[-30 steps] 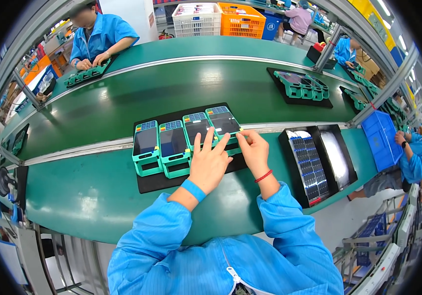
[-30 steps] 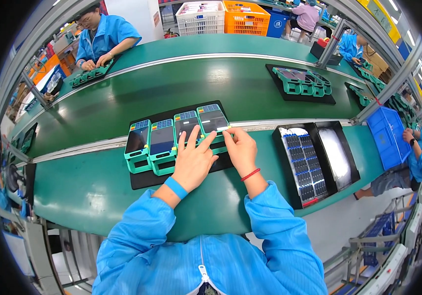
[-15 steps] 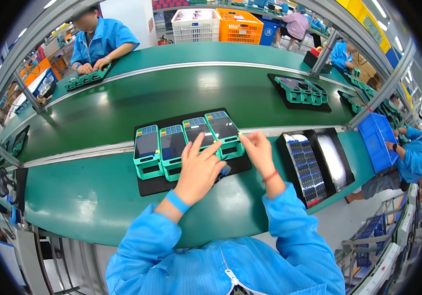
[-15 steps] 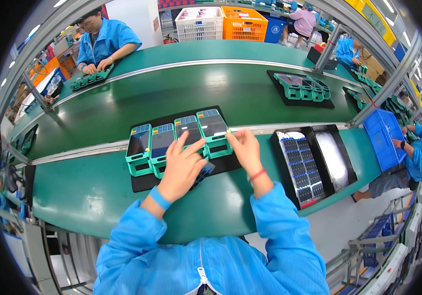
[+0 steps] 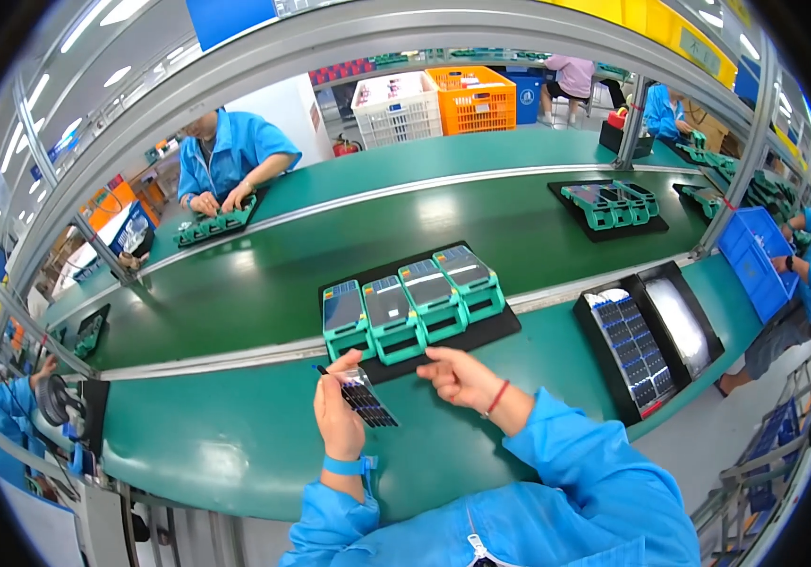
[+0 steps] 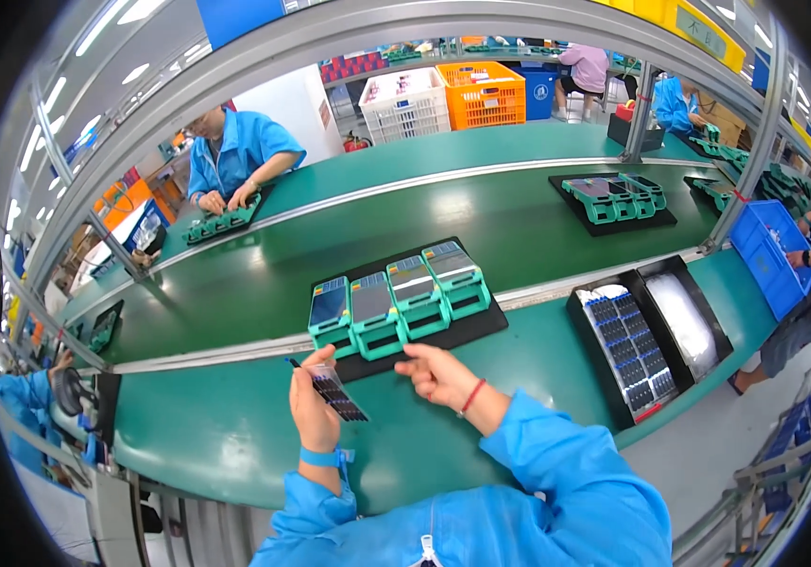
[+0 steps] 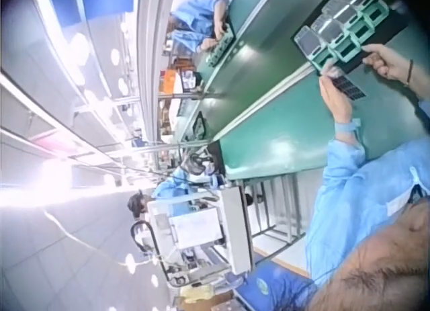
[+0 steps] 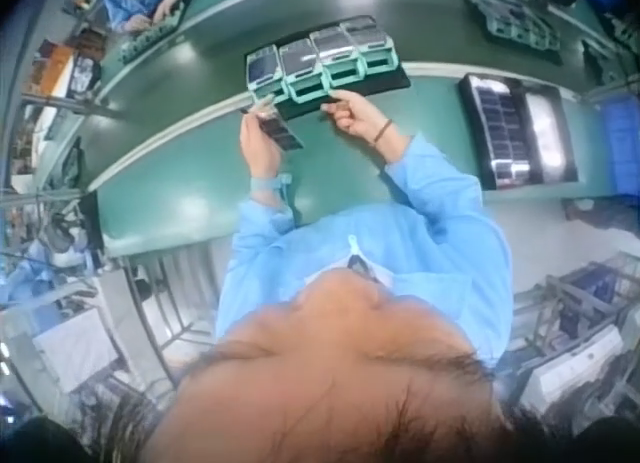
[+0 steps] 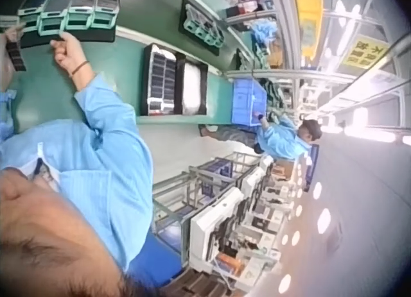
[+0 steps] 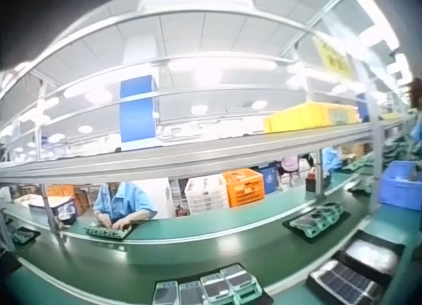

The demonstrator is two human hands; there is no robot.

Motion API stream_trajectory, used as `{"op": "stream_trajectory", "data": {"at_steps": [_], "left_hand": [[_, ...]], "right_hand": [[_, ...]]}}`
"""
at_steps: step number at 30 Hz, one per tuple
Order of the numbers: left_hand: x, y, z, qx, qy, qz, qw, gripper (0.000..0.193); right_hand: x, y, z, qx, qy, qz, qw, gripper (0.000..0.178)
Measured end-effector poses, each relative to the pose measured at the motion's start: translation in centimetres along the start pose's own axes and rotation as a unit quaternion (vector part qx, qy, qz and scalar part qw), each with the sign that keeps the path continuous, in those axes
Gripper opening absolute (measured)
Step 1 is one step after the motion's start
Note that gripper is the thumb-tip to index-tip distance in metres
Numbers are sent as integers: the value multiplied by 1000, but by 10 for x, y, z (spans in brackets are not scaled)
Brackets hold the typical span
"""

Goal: The person assembles electronic components onto handheld devices by hand at a factory workstation.

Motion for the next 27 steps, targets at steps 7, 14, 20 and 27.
{"op": "stream_trajectory", "data": {"at_steps": [7,14,20,27], "left_hand": [[4,7,32,-35,-156,8,987,43],[-1,-17,60,111,-201,43,972,42],[-24,16,57,269,-43,150,950,29],[-26,21,51,290,-48,212,932,23]], "right_hand": [[85,44,80,-11,-165,38,986,21],[-2,35,6,-292,-327,27,898,34],[-27,-8,-29,-344,-535,-33,771,15],[-18,-19,-21,-326,-544,-2,773,14]]}}
Point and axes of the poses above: each hand's wrist, its own x-axis towards the middle knuckle, its own y-axis out of the palm, z = x × y, the point moved 2 cm from there along x, towards the middle knuckle, and after that the axes turned 14 degrees about -z, right-handed, at the moved point
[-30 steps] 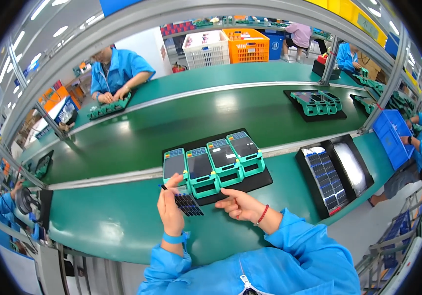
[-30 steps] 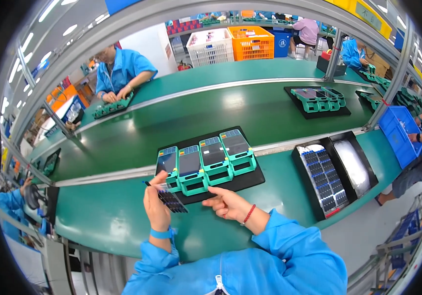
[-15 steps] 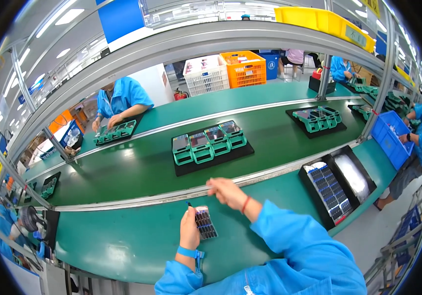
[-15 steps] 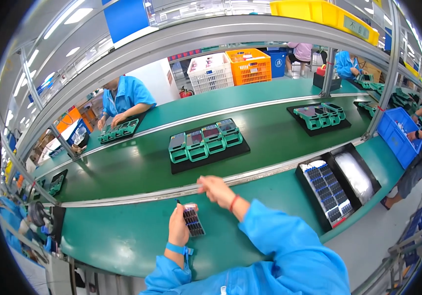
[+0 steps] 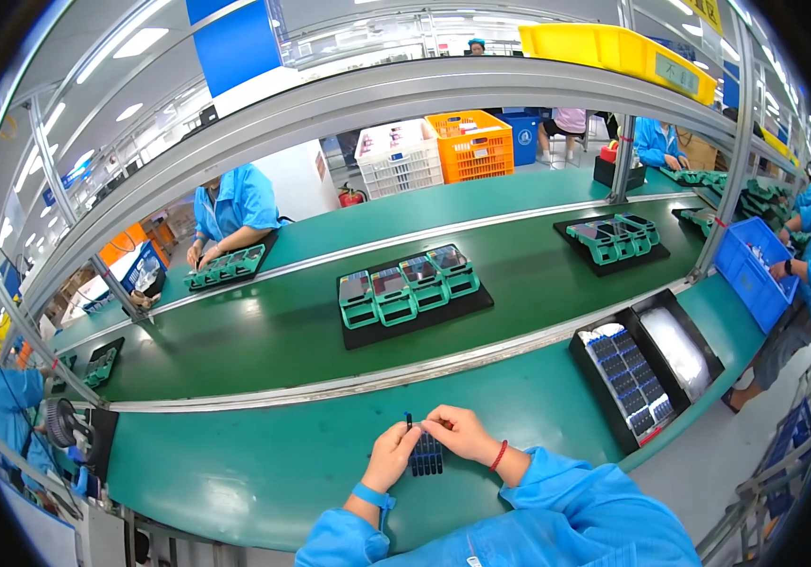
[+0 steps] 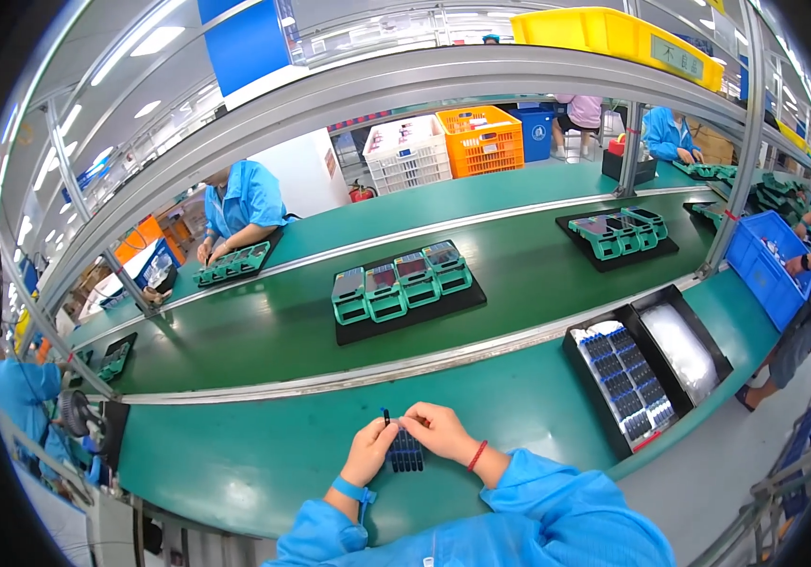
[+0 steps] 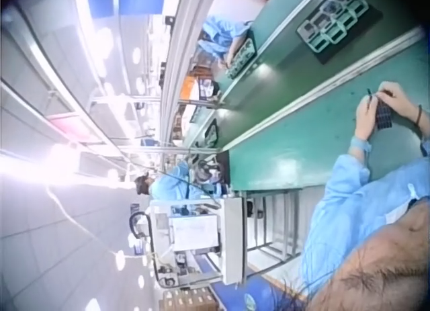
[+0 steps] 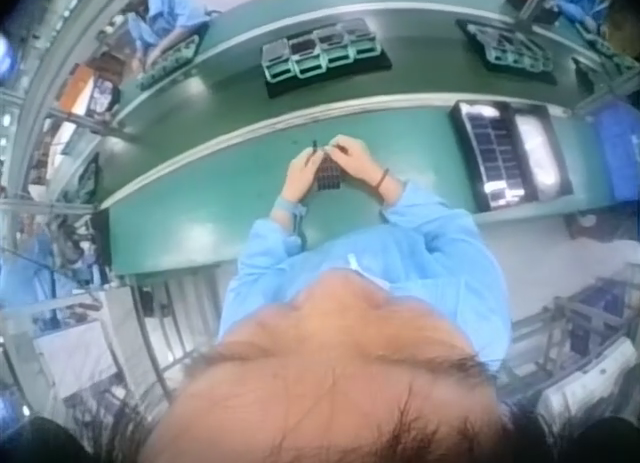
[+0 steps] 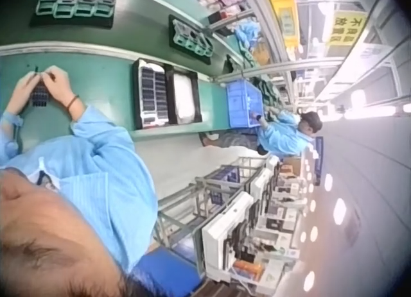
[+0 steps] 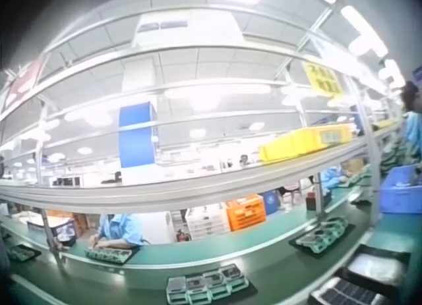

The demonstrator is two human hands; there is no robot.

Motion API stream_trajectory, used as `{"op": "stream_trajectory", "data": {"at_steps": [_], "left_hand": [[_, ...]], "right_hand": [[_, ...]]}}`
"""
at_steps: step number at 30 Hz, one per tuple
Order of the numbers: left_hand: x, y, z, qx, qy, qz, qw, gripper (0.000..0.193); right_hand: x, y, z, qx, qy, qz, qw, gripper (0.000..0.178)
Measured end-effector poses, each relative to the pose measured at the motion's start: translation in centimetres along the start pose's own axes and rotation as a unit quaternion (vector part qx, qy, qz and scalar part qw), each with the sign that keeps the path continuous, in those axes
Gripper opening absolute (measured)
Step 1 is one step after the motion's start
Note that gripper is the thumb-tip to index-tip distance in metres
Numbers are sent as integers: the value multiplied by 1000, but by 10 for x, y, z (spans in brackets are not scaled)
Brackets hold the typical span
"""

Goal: The person assembles electronic components onto handheld devices by hand at a factory workstation.

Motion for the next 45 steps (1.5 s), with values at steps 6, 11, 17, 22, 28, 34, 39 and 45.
{"op": "stream_trajectory", "data": {"at_steps": [6,11,17,22,28,34,39,45], "left_hand": [[2,-3,9,-83,-44,-37,995,23],[3,-5,6,-60,-55,-25,996,24],[2,-3,5,-16,-31,-2,999,22],[2,-1,7,-6,-5,-1,1000,23],[4,-3,7,79,53,29,995,25],[2,-3,-3,56,60,8,997,24],[3,-7,7,51,45,2,998,24],[0,0,-8,23,44,-20,999,22]], "right_hand": [[4,-7,5,60,11,-76,995,19],[10,-5,1,-58,13,-101,993,22],[3,-1,8,-16,-61,-19,998,12],[2,1,3,3,-55,11,998,13],[4,1,-2,-6,-41,22,999,13],[6,1,0,-90,-47,0,995,26],[7,1,1,-120,-51,0,991,36],[7,0,3,-97,-52,-6,994,37]]}}
Point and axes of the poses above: each hand's wrist, its own x-axis towards the middle knuckle, its own y-axis out of the palm, z = x × y, the point moved 2 cm from there along x, towards the middle knuckle, and after that the axes turned 14 degrees about -z, right-handed, at the moved point
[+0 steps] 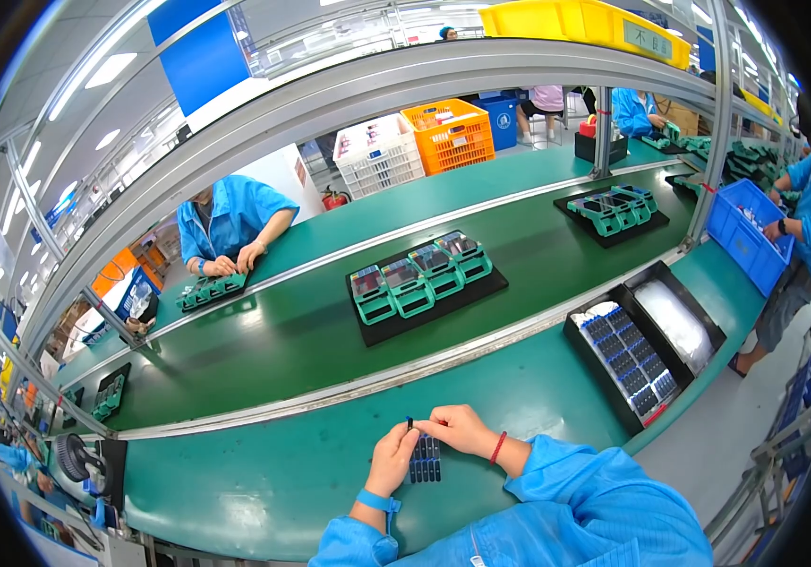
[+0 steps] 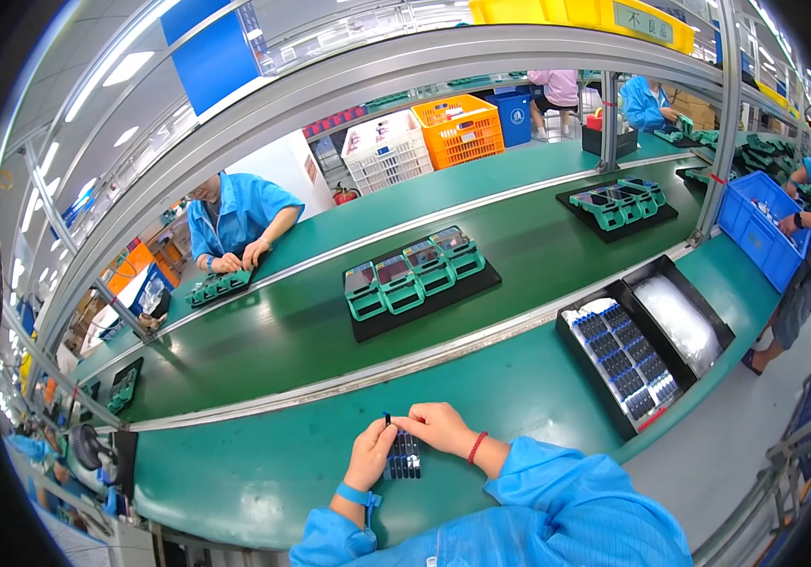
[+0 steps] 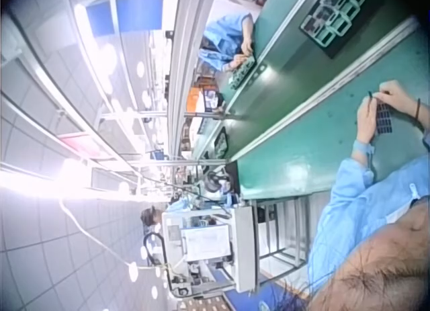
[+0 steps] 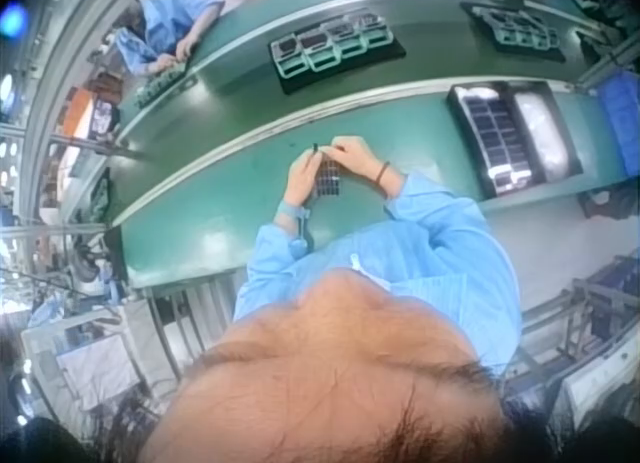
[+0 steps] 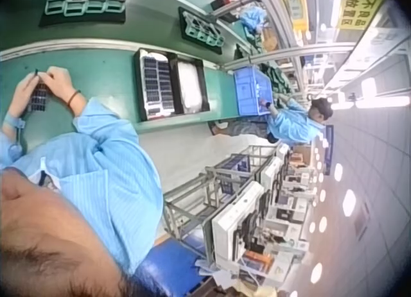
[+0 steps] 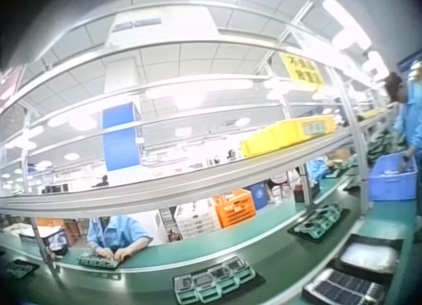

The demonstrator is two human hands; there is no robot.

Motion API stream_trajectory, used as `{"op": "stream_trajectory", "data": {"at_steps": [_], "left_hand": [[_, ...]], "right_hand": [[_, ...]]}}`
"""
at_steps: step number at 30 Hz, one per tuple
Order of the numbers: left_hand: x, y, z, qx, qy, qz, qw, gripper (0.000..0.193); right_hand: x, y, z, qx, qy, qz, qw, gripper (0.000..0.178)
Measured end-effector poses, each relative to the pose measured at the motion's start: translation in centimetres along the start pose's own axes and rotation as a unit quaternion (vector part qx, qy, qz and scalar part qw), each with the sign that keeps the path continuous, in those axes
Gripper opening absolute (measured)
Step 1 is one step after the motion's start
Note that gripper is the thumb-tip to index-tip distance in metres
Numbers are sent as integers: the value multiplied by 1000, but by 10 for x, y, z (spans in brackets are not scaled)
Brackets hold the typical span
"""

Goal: The person assembles electronic components onto handheld devices by hand at a factory workstation.

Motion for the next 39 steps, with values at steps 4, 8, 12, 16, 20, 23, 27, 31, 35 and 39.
{"op": "stream_trajectory", "data": {"at_steps": [4,8,12,16,20,23,27,31,35,39], "left_hand": [[1,-6,-2,5,-20,20,1000,21],[2,-8,-3,9,-28,29,999,22],[2,-9,5,12,-29,35,999,22],[3,-8,8,16,-19,37,999,21],[2,-7,2,13,-15,32,999,21],[2,-5,-2,-16,-13,21,1000,21],[3,-7,-1,27,23,32,999,22],[3,-8,4,37,27,28,999,22],[4,-8,7,42,30,28,998,22],[4,-8,10,47,36,30,998,22]], "right_hand": [[0,0,1,-1,-2,-6,1000,37],[-1,1,1,6,0,-3,1000,36],[-1,2,2,5,9,4,1000,39],[-1,2,0,-4,4,4,1000,40],[0,2,1,12,19,1,1000,41],[1,1,1,18,30,-4,999,41],[1,1,1,21,30,-1,999,41],[1,1,2,21,21,2,1000,37],[2,2,2,18,22,6,1000,38],[2,2,2,20,24,7,999,38]]}}
Point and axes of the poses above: each hand's wrist, its own x-axis towards the middle knuckle, its own y-axis out of the palm, z = x × y, the point moved 2 cm from there along x, towards the middle knuckle, and after that the axes turned 14 degrees about -z, right-handed, at the moved point
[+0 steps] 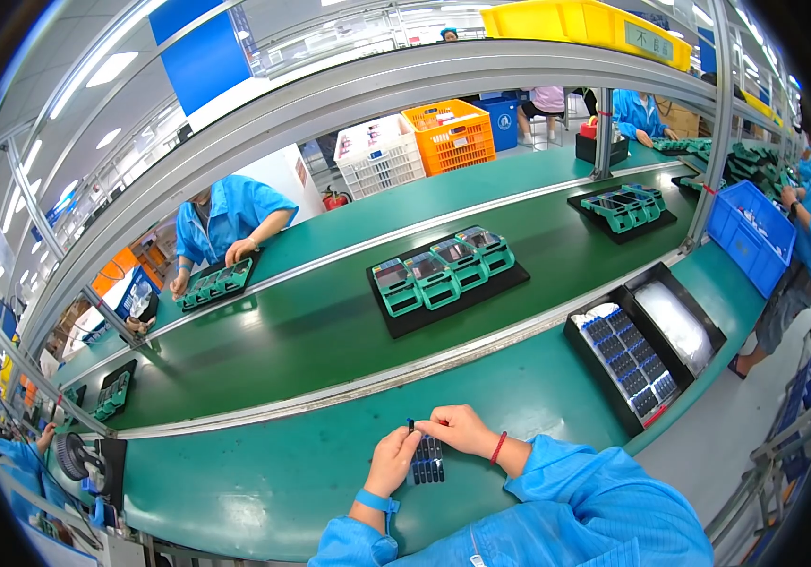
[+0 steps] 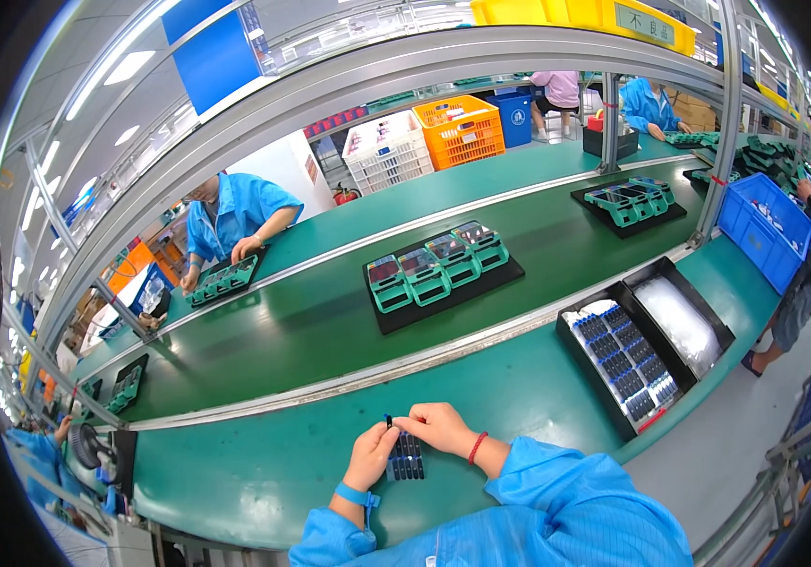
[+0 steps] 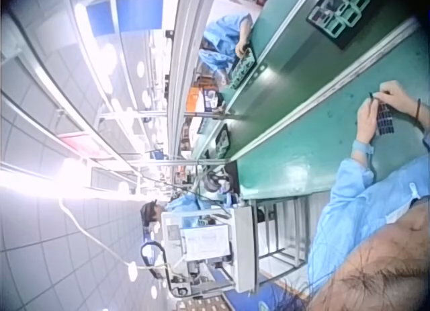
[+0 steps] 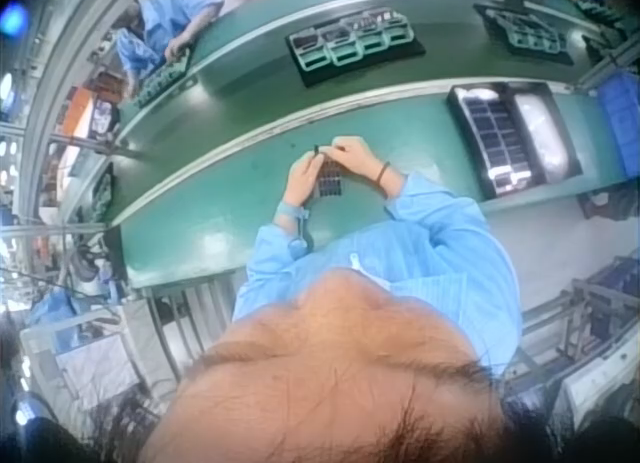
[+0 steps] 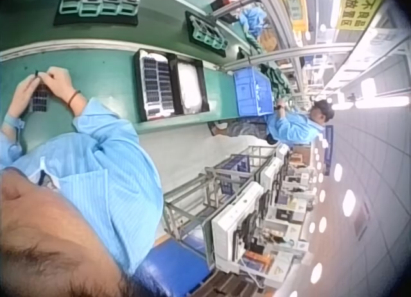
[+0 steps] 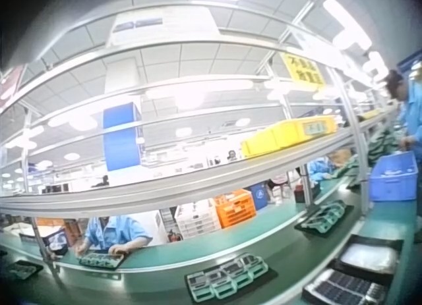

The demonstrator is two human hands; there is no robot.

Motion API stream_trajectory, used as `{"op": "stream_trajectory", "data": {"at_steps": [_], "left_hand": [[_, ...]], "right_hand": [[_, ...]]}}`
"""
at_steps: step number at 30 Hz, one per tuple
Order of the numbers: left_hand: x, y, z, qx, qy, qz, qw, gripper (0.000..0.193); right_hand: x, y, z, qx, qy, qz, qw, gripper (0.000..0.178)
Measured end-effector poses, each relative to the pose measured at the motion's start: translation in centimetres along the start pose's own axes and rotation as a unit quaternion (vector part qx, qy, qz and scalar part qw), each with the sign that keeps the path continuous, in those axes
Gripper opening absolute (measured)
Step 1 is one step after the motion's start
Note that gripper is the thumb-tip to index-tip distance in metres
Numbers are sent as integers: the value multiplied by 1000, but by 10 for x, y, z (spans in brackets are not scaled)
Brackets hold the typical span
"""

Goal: The person assembles electronic components onto handheld devices by hand at a factory workstation.

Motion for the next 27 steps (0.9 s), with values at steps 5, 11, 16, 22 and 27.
{"op": "stream_trajectory", "data": {"at_steps": [5,11,16,22,27], "left_hand": [[0,0,-5,-3,-2,6,1000,22],[1,-1,-7,-8,-6,4,1000,21],[1,-3,-7,-3,2,7,1000,20],[2,-4,-8,0,5,9,1000,20],[0,2,-16,-21,-9,-2,1000,19]], "right_hand": [[0,0,-1,-4,-2,-1,1000,37],[0,2,-2,2,-5,-16,1000,43],[1,2,0,-9,-4,-10,1000,39],[1,2,1,-18,-5,-4,1000,35],[0,-2,0,-10,-3,-6,1000,35]]}}
Point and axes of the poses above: each hand's wrist, its own x-axis towards the middle knuckle, its own y-axis out of the palm, z = x × y, the point moved 2 cm from there along x, towards the middle knuckle, and after that the axes turned 14 degrees about -z, right-handed, at the moved point
